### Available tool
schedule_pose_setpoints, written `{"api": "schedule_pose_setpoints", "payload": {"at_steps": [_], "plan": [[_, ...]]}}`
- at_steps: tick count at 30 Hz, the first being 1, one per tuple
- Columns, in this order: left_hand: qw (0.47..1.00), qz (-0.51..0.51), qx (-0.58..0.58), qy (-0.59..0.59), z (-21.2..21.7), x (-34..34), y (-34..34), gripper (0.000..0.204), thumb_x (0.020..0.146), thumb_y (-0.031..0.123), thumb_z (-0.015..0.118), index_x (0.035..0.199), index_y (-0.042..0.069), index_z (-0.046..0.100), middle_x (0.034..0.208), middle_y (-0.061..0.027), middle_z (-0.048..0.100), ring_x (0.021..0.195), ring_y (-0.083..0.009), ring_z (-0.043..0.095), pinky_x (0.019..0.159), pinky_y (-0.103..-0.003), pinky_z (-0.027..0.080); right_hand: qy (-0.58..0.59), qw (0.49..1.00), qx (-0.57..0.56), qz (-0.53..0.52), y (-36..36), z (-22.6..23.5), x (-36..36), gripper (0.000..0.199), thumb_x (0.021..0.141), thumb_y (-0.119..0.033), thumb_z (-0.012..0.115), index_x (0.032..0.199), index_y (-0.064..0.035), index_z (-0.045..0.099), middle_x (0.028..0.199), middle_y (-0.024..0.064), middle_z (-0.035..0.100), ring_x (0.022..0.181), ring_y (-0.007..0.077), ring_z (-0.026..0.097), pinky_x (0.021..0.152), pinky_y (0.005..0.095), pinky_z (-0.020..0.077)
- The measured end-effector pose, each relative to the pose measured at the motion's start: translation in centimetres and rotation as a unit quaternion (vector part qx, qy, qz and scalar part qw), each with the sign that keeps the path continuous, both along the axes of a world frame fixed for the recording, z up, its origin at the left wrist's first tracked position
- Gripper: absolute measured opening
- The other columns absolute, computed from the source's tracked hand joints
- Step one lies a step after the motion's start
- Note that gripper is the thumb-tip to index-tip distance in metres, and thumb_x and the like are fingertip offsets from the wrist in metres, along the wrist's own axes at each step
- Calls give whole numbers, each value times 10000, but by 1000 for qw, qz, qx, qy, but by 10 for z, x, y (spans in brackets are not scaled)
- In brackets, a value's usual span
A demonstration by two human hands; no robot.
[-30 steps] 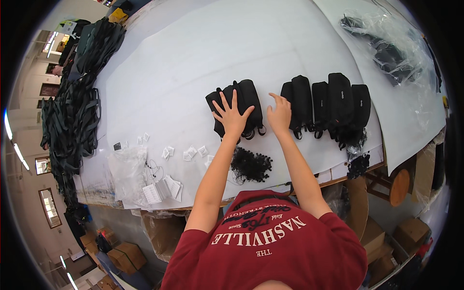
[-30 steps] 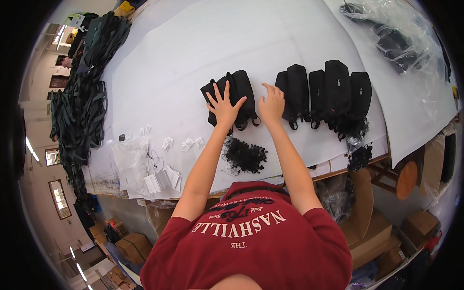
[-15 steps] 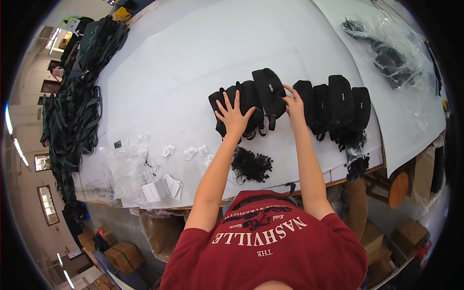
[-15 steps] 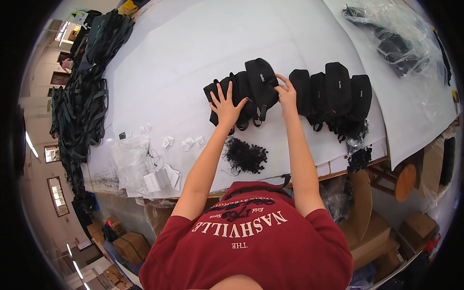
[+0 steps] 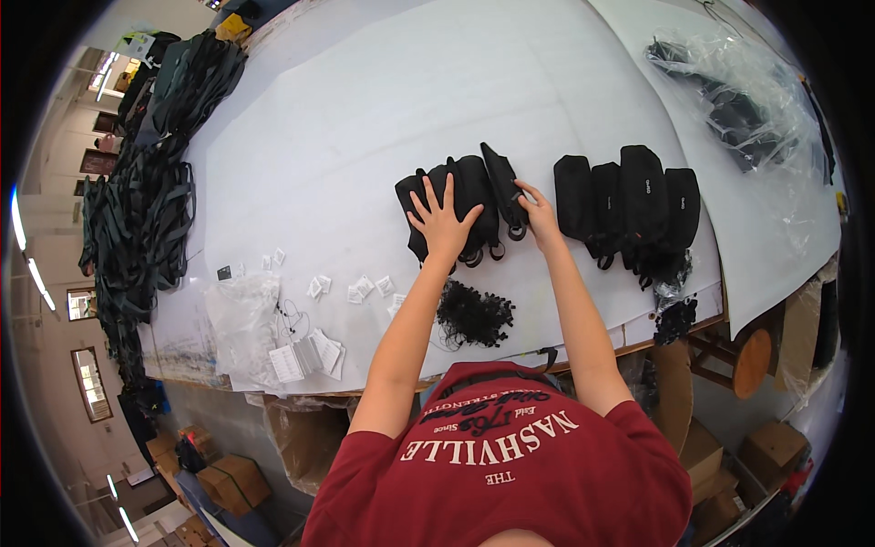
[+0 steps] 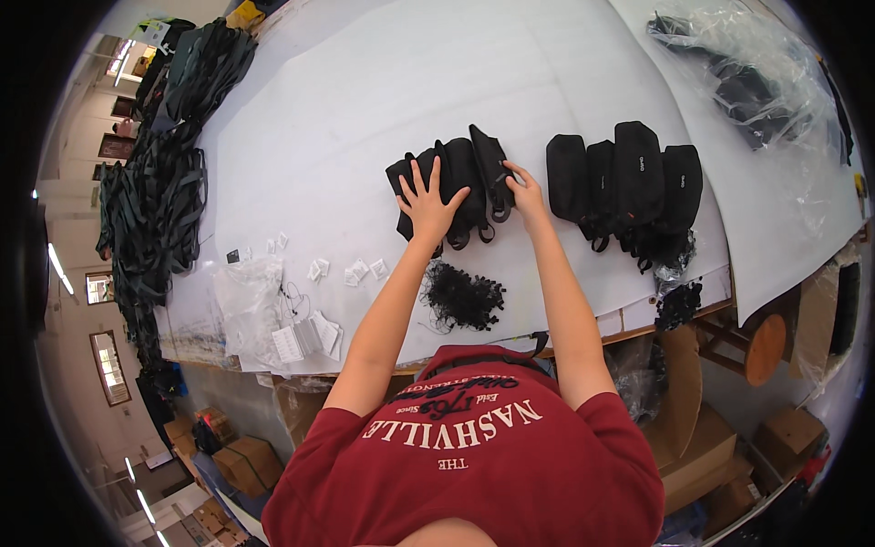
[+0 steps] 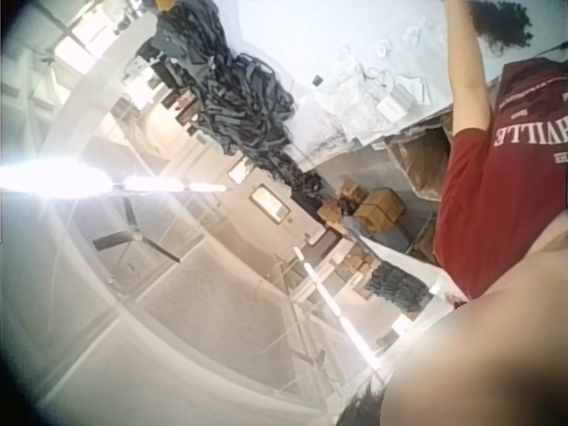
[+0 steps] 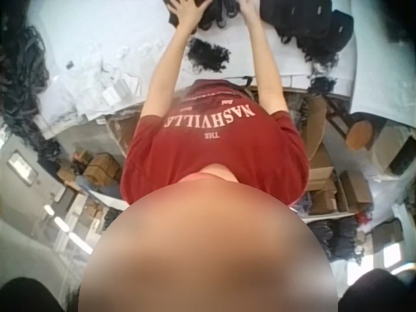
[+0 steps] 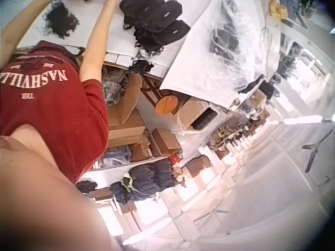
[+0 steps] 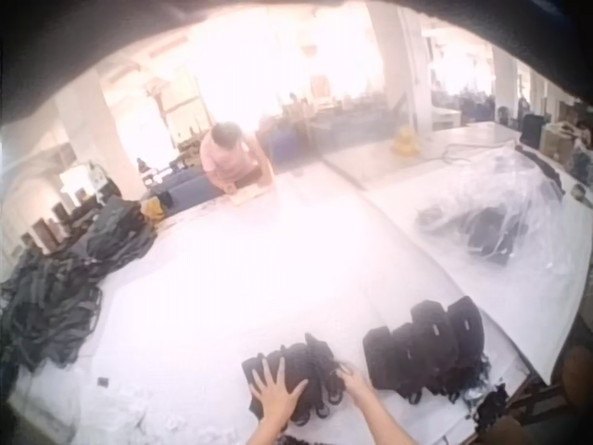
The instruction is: The recorder is organizing black fabric pouches and placing them into a large cardboard box.
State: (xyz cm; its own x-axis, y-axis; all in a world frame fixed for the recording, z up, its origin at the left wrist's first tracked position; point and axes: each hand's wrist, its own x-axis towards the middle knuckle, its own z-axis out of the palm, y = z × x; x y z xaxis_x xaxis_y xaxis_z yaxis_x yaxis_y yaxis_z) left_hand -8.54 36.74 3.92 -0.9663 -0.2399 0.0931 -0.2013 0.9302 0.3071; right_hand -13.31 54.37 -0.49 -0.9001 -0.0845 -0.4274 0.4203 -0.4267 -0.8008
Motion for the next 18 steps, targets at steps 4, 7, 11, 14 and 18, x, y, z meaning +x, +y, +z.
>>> {"api": "schedule_pose_setpoints", "payload": {"at_steps": [4,7,11,14,18], "plan": [[1000,0,7,-9,-1,-1,1,813,766,615,570,1436,298,236,1515,-121,76,1346,-461,84,1013,-658,114,37,955,249,154,-9,-13,-4,421,855,-28,486,1233,-191,572,910,79,623,777,144,594,717,269,473],[1000,-15,17,3,-1,-1,-3,819,759,627,569,1434,299,241,1515,-120,82,1345,-464,88,1013,-657,115,174,852,484,101,-13,-15,-4,405,866,-105,492,1259,-183,548,1032,119,598,831,168,590,765,287,466],[999,-20,43,-19,3,-5,-4,826,753,642,565,1431,290,250,1514,-129,87,1348,-472,63,1016,-661,98,152,914,361,106,-17,-18,6,377,876,-249,508,1250,-218,547,1030,146,548,846,256,578,805,343,459],[996,-6,70,-56,11,-11,0,846,749,649,565,1430,253,256,1508,-158,89,1346,-486,32,1018,-666,68,165,913,360,101,-22,-7,15,397,876,-305,531,1258,-197,541,1013,145,547,812,247,579,787,332,466],[993,14,87,-76,17,-16,6,887,740,655,571,1420,177,263,1497,-199,89,1336,-509,-1,1010,-680,33,170,901,381,118,-28,14,25,415,867,-281,555,1246,-113,540,980,137,559,775,244,581,739,334,474]]}}
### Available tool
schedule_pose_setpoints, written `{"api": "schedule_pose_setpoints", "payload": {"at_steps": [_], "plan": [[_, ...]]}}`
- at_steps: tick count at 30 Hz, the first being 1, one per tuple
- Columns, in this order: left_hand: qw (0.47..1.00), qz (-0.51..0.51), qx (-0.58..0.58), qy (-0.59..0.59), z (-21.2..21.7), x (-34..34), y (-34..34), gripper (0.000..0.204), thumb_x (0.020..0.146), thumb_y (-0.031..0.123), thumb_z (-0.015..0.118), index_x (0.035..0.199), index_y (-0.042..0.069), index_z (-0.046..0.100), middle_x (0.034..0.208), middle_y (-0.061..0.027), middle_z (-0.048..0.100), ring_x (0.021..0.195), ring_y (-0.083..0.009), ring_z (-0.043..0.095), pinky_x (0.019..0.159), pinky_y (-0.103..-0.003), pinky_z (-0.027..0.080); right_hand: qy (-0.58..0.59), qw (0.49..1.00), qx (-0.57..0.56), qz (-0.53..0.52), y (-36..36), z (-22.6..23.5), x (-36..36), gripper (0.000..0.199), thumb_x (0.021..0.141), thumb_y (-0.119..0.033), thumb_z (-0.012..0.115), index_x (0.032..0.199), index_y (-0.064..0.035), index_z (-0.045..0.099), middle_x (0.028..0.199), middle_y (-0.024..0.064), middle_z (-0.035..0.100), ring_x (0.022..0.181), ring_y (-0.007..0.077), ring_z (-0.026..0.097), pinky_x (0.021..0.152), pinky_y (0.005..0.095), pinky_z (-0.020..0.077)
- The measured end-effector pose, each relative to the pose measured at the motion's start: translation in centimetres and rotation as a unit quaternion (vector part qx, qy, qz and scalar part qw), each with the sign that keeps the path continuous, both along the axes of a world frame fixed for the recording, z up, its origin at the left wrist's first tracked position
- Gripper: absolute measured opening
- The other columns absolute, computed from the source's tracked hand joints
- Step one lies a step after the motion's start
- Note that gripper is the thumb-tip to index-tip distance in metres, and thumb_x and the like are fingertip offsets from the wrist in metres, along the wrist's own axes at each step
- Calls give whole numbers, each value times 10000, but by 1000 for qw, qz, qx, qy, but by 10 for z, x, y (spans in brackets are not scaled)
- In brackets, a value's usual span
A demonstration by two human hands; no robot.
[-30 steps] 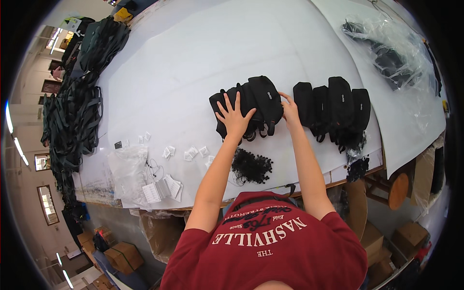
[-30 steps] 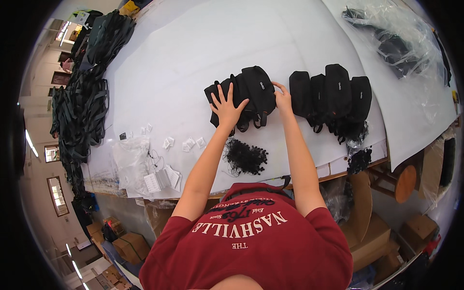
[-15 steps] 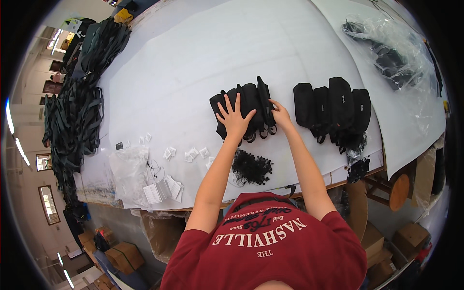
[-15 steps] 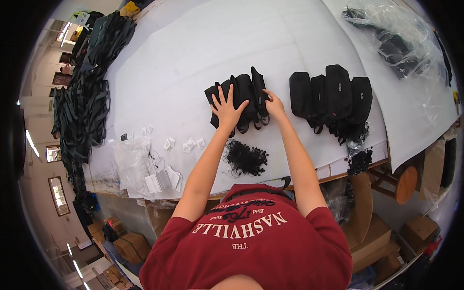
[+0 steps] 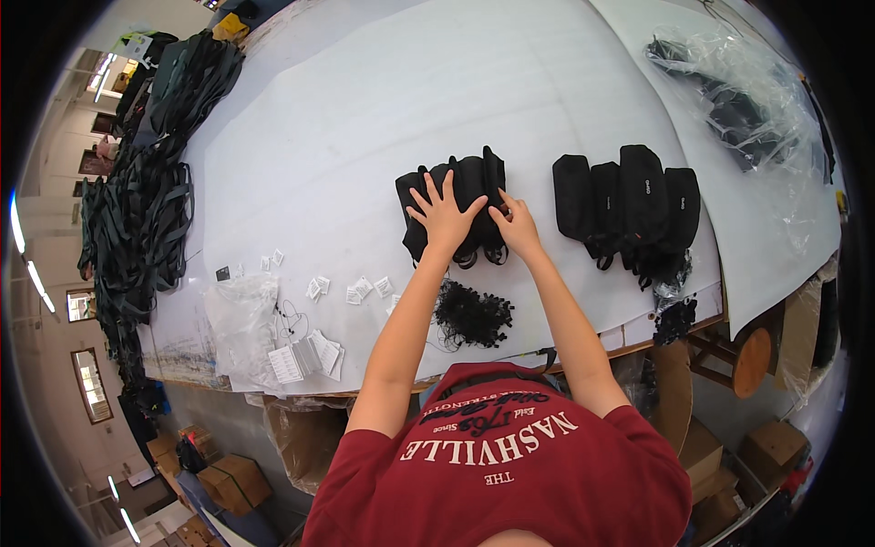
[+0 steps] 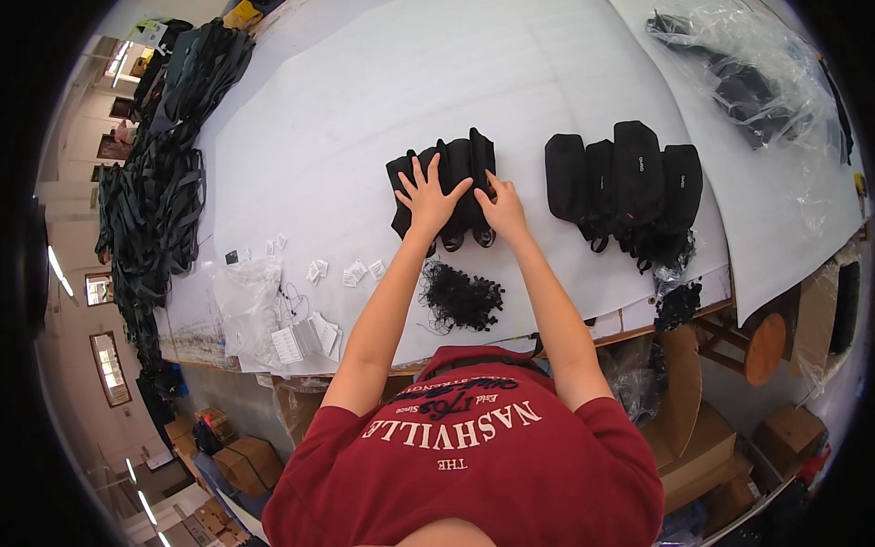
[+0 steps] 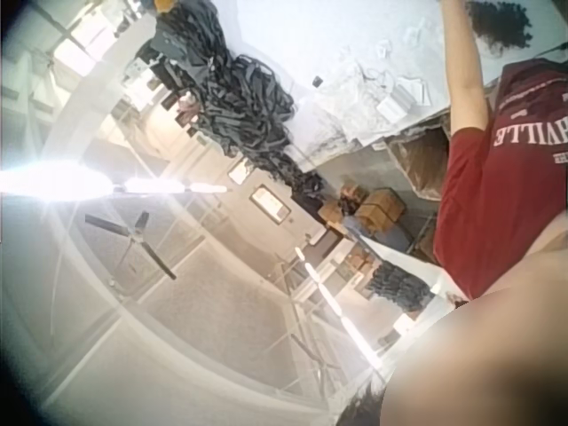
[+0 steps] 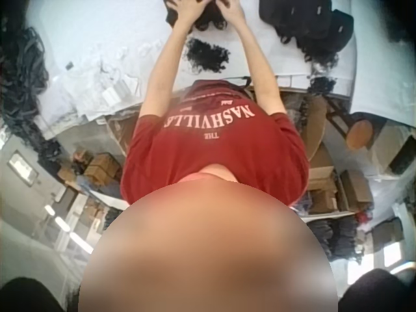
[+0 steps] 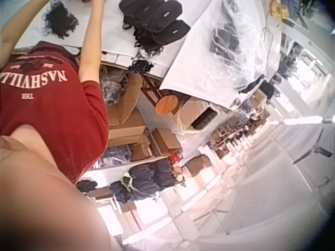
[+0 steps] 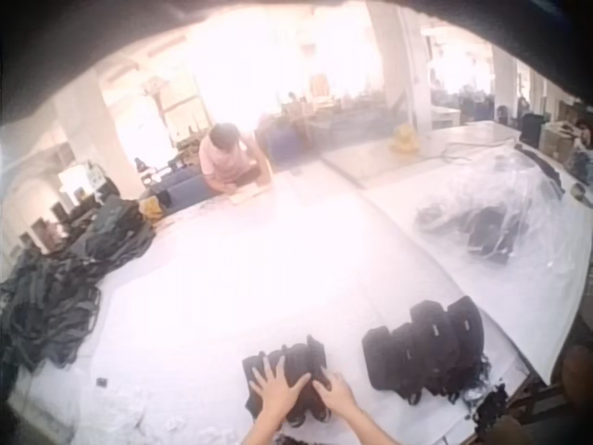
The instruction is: The recorder is organizing black fabric pouches and placing them into a large cardboard box.
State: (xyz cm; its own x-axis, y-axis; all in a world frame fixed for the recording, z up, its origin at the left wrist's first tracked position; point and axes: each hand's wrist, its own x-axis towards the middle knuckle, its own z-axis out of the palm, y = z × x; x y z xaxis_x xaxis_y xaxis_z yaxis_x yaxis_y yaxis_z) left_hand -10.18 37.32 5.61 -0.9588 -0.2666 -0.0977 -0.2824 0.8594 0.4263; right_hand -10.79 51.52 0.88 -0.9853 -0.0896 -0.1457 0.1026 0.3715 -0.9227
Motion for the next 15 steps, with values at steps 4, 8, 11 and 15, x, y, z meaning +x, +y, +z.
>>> {"api": "schedule_pose_setpoints", "payload": {"at_steps": [4,8,11,15], "plan": [[999,10,-31,-8,-4,0,2,895,728,691,549,1422,208,255,1503,-177,88,1344,-495,19,1023,-663,45,62,997,48,-14,2,12,1,320,860,-194,542,1126,-28,604,889,156,588,770,291,591,710,373,475],[999,5,-38,20,-9,2,1,890,737,675,556,1423,198,249,1503,-170,95,1341,-497,25,1015,-673,46,105,992,65,-25,1,15,-3,264,844,-137,531,1047,-2,632,843,177,597,784,330,591,718,395,473],[998,3,-54,33,-13,5,-1,881,748,662,557,1425,194,244,1504,-165,92,1340,-497,29,1012,-675,47,95,989,107,-49,2,26,-4,267,833,-125,535,1050,0,630,835,178,603,792,337,593,724,403,473],[997,0,-57,50,-15,5,4,876,757,658,550,1429,196,234,1507,-161,79,1339,-497,33,1011,-673,42,99,989,106,-24,7,23,-2,264,840,-148,535,1045,-20,640,821,159,602,761,320,589,710,392,473]]}}
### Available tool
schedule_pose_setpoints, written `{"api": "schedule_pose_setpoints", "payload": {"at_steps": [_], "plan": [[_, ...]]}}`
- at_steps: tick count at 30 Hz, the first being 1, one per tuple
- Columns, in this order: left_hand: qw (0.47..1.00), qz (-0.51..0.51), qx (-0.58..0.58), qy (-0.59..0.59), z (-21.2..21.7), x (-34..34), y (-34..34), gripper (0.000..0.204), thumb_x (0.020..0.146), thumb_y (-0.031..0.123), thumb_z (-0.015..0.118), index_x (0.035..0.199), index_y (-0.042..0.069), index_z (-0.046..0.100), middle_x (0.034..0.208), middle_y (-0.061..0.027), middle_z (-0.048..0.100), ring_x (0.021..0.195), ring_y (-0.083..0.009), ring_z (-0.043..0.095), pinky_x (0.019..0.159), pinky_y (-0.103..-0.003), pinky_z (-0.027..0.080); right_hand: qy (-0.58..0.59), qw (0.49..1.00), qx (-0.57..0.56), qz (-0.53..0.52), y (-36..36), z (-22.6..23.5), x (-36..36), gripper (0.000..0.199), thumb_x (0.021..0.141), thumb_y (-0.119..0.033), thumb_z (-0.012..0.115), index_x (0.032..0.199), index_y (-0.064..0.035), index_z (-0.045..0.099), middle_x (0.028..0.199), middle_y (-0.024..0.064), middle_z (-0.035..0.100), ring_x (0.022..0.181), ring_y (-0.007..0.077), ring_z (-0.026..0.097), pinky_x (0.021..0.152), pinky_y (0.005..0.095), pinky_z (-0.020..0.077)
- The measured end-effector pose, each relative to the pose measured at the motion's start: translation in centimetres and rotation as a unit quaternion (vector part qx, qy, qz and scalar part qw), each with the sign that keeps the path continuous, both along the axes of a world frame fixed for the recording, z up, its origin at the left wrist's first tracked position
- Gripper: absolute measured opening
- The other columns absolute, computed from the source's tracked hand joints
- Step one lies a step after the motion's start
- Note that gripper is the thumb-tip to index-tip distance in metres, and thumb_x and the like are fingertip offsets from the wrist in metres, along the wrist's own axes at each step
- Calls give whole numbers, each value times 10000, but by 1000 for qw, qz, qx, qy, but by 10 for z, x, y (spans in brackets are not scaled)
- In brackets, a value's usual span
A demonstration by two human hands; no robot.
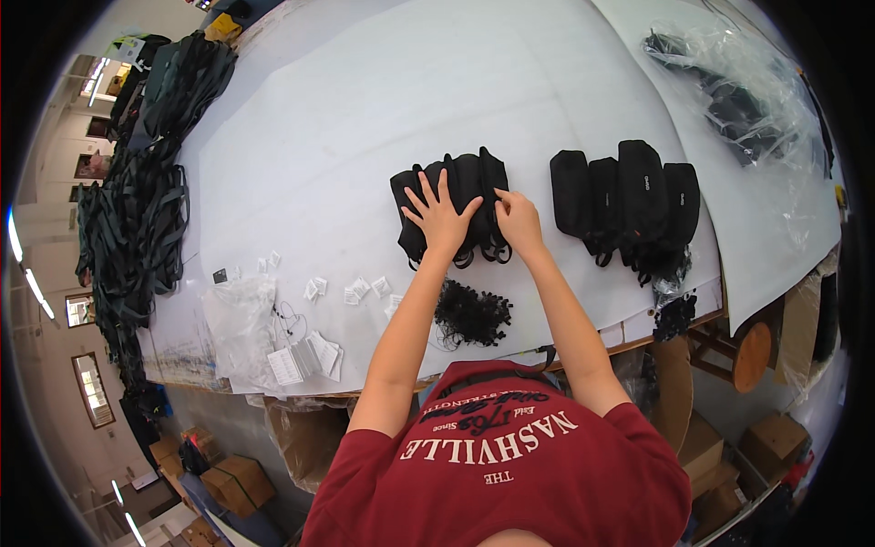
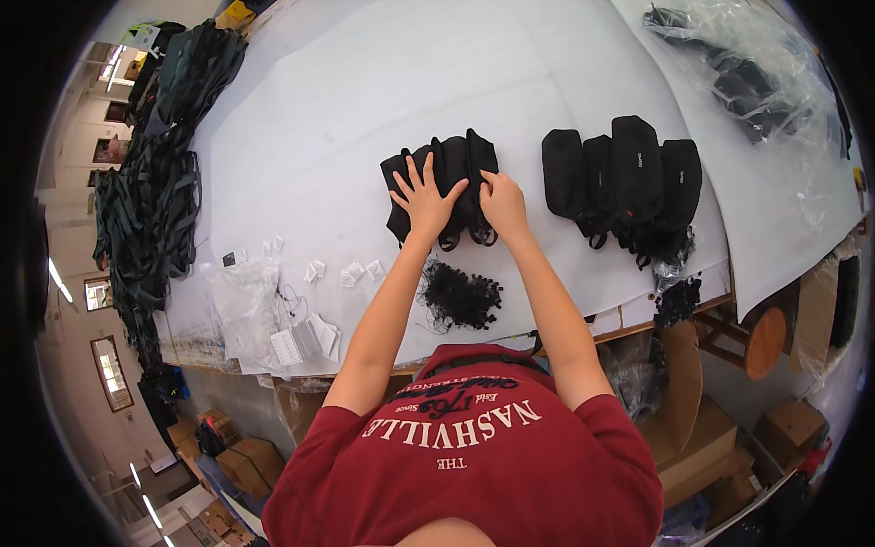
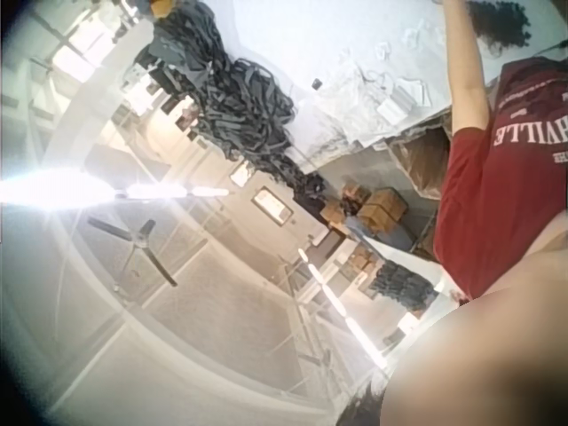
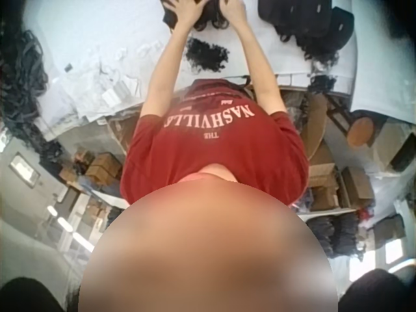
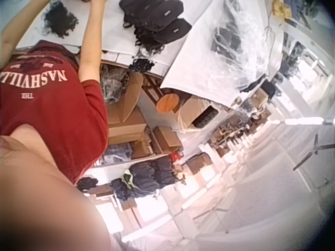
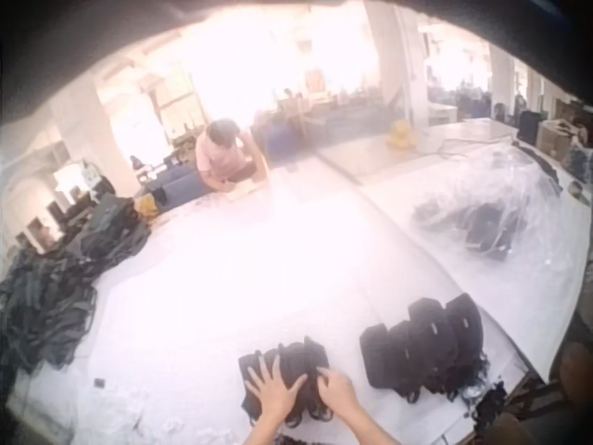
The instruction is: The recorder is organizing black fabric pouches and placing them into a large cardboard box.
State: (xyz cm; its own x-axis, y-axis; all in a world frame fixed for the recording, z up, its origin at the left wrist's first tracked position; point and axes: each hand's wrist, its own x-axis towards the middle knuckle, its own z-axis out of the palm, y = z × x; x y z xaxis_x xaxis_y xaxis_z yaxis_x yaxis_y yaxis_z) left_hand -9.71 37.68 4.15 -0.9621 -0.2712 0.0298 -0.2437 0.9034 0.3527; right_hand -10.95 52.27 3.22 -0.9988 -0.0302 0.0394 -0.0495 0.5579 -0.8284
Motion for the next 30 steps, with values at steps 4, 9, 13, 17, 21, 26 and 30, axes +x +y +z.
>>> {"api": "schedule_pose_setpoints", "payload": {"at_steps": [4,9,13,17,21,26,30], "plan": [[1000,1,2,1,-1,2,-2,873,760,661,543,1430,195,233,1508,-161,72,1339,-498,29,1010,-674,38,-70,997,-26,17,2,5,4,263,860,-177,524,1070,-79,649,848,134,587,757,285,572,713,367,466],[1000,4,10,-5,3,0,3,916,745,685,538,1435,172,220,1502,-192,61,1339,-506,-3,1008,-677,21,5,999,-43,25,9,-11,3,266,876,-171,499,1090,-112,645,875,124,575,826,280,555,749,355,452],[998,32,26,-51,11,-7,18,1005,695,721,561,1435,139,210,1494,-222,44,1335,-514,-27,1005,-680,5,-66,992,-96,53,10,-16,-1,272,849,-162,514,1081,-136,654,908,91,596,929,275,536,816,397,427],[999,28,8,-28,7,-3,12,1075,644,740,592,1433,119,208,1490,-234,20,1327,-525,-56,994,-690,-18,75,980,174,-60,27,-3,1,373,751,-160,602,1123,-175,628,1144,103,536,1129,297,440,909,487,354],[999,15,30,-23,9,-4,17,1073,639,732,604,1432,122,215,1489,-229,21,1327,-525,-58,989,-698,-17,4,942,259,-215,69,-21,-3,573,698,-176,658,1252,-251,535,1344,118,384,1198,346,386,950,534,312],[1000,21,7,-12,4,-1,10,1061,644,725,605,1431,126,218,1490,-223,28,1334,-510,-45,992,-699,0,-51,986,-17,-157,69,-11,0,612,702,-77,613,1293,-187,499,1213,136,500,1081,280,494,901,408,408],[1000,8,3,-7,5,-3,17,1036,663,712,601,1432,133,217,1492,-217,41,1338,-504,-40,990,-703,9,-38,962,-259,-80,37,-26,-1,639,736,-104,638,1340,-99,426,1233,171,522,1076,282,548,911,336,434]]}}
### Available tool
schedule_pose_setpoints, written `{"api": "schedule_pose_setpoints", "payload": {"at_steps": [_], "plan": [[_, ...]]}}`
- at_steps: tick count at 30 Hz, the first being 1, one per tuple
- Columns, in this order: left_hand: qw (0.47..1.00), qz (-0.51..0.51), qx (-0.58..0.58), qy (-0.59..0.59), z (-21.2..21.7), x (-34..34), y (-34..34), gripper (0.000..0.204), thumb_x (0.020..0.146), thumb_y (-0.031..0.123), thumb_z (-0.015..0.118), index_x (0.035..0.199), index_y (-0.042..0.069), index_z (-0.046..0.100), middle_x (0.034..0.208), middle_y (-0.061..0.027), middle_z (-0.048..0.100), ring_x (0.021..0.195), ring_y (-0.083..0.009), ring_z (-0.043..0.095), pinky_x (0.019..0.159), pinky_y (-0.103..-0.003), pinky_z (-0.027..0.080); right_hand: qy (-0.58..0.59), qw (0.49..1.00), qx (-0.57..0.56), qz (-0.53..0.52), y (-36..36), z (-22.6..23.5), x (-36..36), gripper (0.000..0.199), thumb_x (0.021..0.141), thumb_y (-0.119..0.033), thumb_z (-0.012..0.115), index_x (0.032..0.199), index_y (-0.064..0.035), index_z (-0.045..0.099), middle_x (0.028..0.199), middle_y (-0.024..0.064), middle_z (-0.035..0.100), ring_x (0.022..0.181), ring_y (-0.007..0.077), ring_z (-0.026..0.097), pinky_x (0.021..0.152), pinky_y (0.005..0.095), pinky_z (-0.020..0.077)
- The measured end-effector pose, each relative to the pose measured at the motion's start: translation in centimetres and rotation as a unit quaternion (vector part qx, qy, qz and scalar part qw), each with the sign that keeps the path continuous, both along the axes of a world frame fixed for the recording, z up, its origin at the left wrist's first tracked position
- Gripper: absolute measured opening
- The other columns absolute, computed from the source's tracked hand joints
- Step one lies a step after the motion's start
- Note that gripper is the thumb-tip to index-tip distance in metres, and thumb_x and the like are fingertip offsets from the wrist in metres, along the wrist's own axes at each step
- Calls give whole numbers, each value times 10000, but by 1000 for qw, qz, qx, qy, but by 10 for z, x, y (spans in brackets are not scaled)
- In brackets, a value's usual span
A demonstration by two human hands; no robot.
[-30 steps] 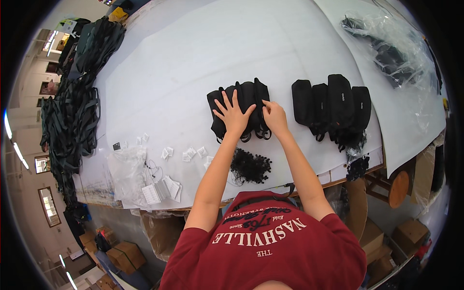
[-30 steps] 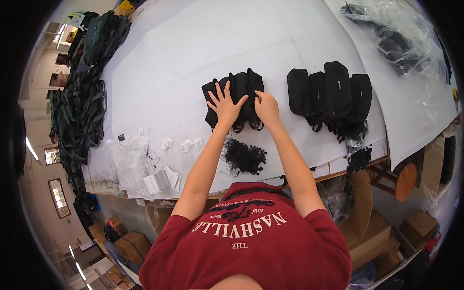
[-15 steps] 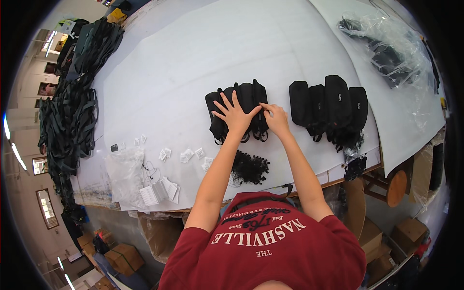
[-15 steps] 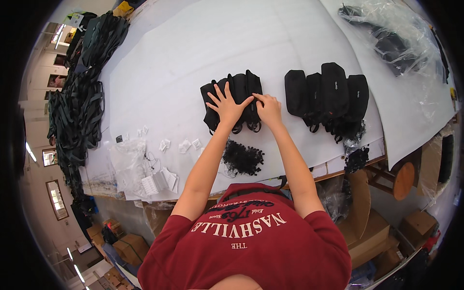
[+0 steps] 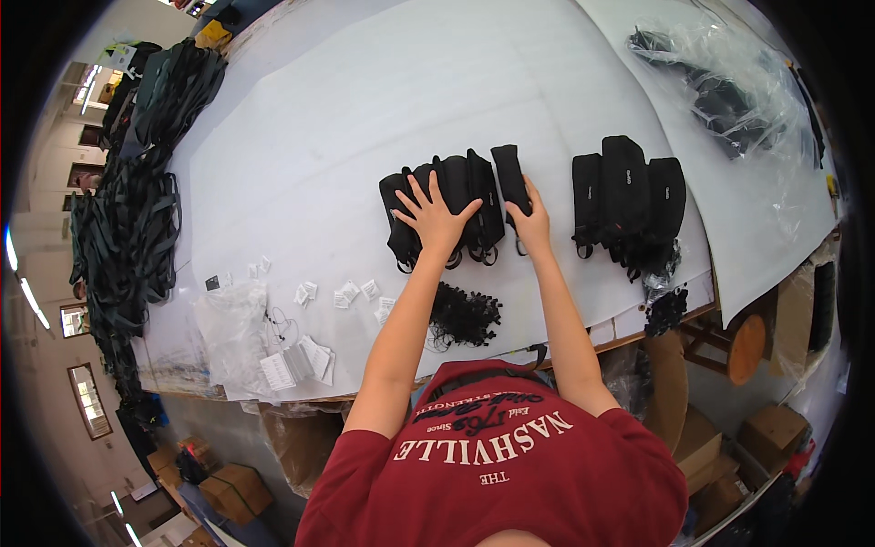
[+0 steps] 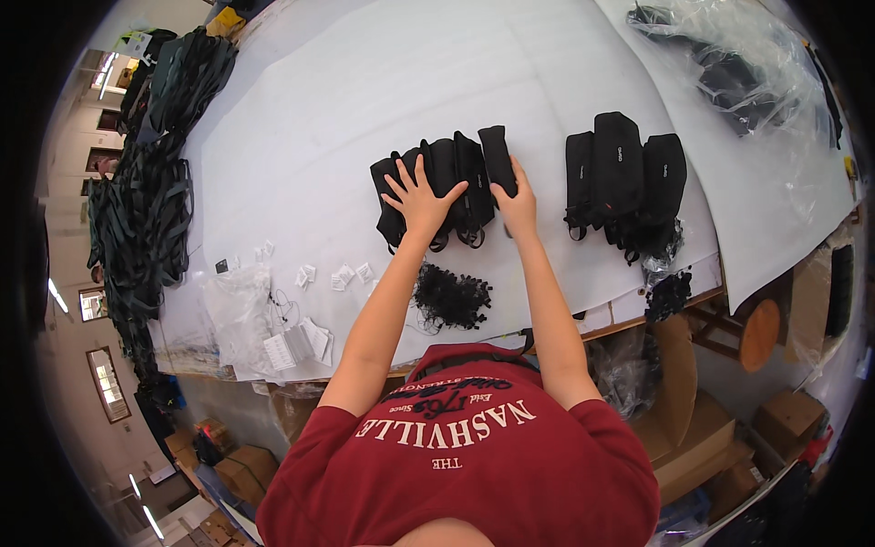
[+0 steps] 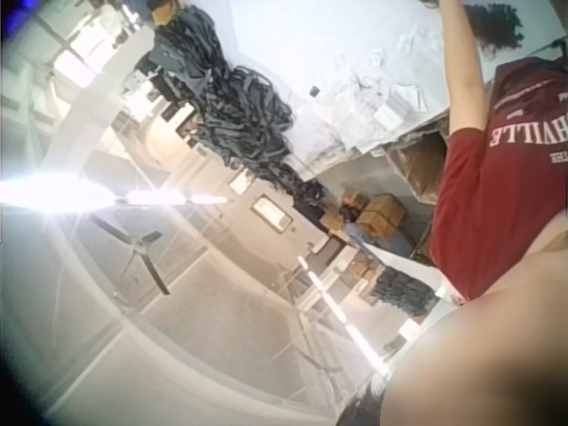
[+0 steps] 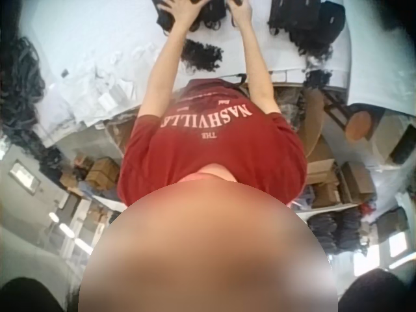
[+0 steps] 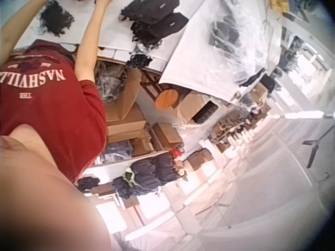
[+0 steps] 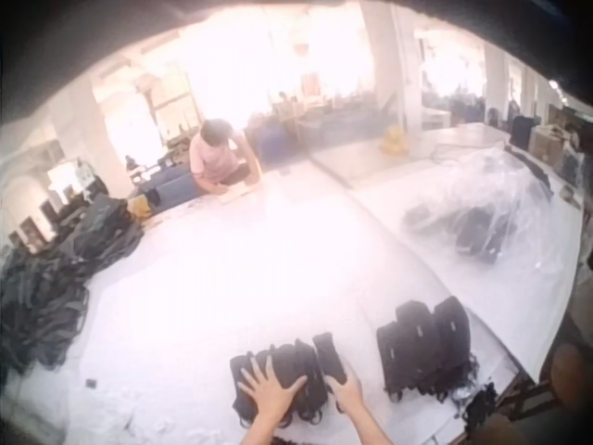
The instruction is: The recorder is organizing black fabric pouches and placing them into a large cardboard box.
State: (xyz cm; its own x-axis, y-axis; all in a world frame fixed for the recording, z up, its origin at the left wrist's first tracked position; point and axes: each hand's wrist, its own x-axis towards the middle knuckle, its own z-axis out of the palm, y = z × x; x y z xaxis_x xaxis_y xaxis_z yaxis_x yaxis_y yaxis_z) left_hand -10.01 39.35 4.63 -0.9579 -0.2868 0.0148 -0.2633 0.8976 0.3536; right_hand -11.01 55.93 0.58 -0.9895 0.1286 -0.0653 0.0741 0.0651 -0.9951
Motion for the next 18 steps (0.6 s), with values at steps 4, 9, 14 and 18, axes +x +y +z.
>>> {"api": "schedule_pose_setpoints", "payload": {"at_steps": [4,9,14,18], "plan": [[1000,2,-1,-1,-2,1,-3,1027,669,706,601,1433,137,216,1491,-217,49,1337,-506,-36,990,-704,15,-13,983,156,101,-27,2,-2,751,763,-331,664,1404,-140,322,1333,214,413,1200,385,416,995,443,357],[1000,7,-19,-7,-3,3,-6,1029,668,704,602,1435,144,207,1490,-220,56,1337,-507,-28,992,-702,23,-42,963,241,109,-14,12,0,715,786,-385,635,1398,-160,342,1363,209,371,1230,384,369,1018,447,323],[1000,-3,-12,-1,-3,2,-1,1018,678,700,598,1436,146,205,1489,-222,59,1335,-509,-27,992,-700,19,-10,963,253,88,12,39,3,627,794,-334,633,1355,-166,410,1335,196,399,1235,361,361,1020,445,312],[1000,-2,-10,-3,-3,4,-8,1004,689,698,588,1436,147,207,1491,-219,43,1333,-513,-26,995,-695,5,168,853,484,-101,54,105,11,547,719,-184,671,1242,-188,512,1279,153,434,1240,317,352,1039,459,250]]}}
